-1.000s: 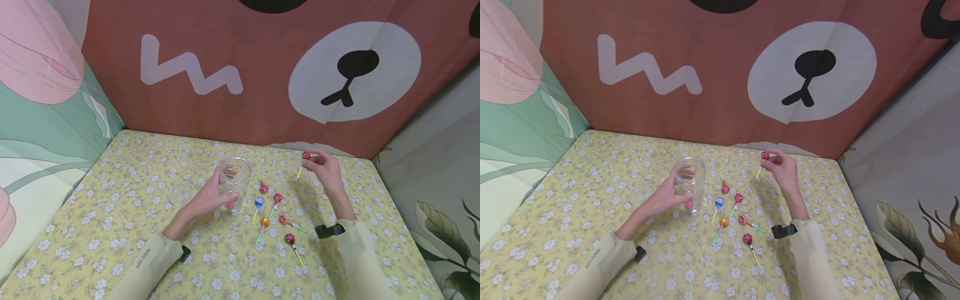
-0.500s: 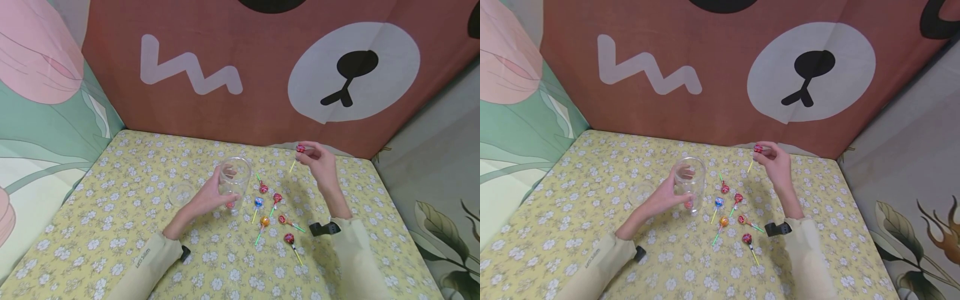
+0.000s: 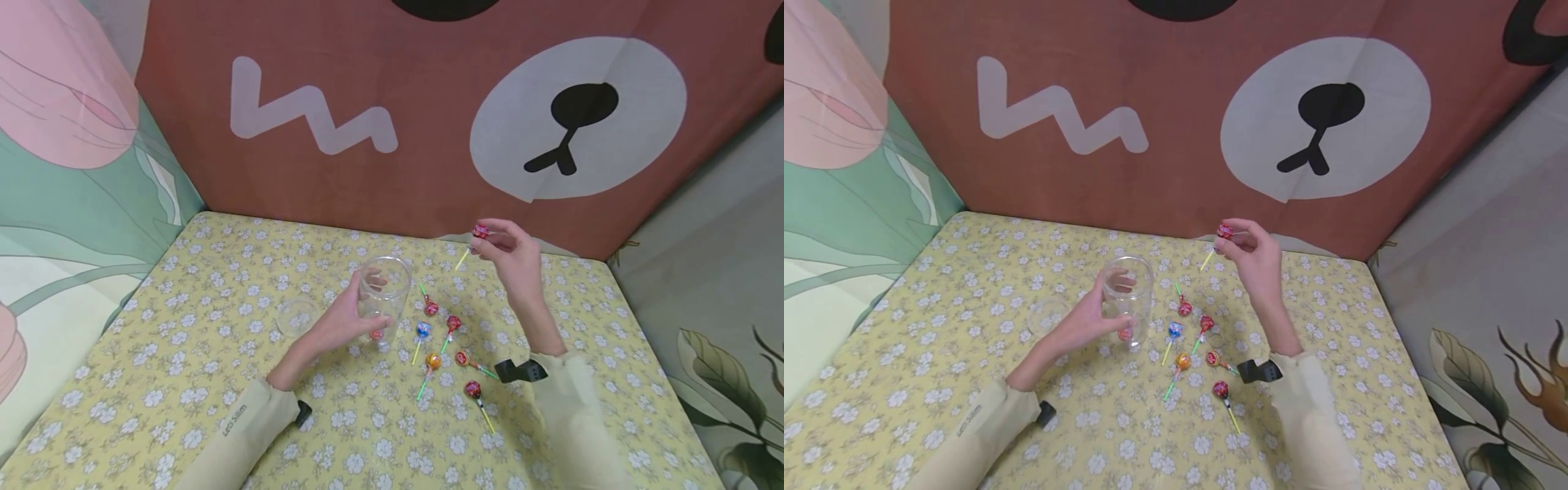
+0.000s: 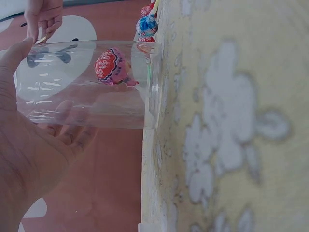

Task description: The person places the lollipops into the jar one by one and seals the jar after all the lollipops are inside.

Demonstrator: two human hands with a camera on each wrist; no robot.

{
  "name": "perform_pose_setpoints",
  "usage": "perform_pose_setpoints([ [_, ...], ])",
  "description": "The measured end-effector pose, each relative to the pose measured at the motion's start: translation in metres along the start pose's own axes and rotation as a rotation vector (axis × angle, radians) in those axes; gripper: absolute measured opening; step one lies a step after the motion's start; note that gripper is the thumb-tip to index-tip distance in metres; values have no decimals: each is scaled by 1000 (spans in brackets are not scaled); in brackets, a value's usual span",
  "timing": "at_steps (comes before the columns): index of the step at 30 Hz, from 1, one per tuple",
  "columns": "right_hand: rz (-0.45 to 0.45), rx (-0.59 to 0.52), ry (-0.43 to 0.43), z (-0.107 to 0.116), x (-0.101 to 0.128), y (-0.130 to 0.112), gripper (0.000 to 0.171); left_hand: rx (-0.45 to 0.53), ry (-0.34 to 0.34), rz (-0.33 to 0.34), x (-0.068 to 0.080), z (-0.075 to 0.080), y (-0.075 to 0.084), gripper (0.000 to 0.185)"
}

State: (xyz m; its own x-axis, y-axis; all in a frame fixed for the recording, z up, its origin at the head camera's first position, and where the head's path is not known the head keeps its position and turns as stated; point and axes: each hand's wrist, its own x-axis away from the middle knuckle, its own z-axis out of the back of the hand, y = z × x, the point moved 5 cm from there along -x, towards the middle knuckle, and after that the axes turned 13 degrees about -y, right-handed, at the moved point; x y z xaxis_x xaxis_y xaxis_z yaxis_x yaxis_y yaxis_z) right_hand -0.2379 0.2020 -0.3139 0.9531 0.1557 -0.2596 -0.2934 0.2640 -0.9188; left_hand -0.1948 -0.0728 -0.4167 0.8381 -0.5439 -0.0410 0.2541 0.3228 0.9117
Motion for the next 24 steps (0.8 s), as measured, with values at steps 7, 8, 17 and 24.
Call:
perform_pose_setpoints([
  [7,95,-45,69,-6,-2,-10,27,5,4,-3,0,0,1,84],
  [8,99,-53,71,-7,-3,-10,27,4,5,-4,0,0,1,84],
  [17,119,-79,43,-14,-4,-18,26,11,4,-8,-2,0,-1,84],
  [24,138,-121,11,-22,-3,-32,28,12,2,-8,-1,0,-2,84],
])
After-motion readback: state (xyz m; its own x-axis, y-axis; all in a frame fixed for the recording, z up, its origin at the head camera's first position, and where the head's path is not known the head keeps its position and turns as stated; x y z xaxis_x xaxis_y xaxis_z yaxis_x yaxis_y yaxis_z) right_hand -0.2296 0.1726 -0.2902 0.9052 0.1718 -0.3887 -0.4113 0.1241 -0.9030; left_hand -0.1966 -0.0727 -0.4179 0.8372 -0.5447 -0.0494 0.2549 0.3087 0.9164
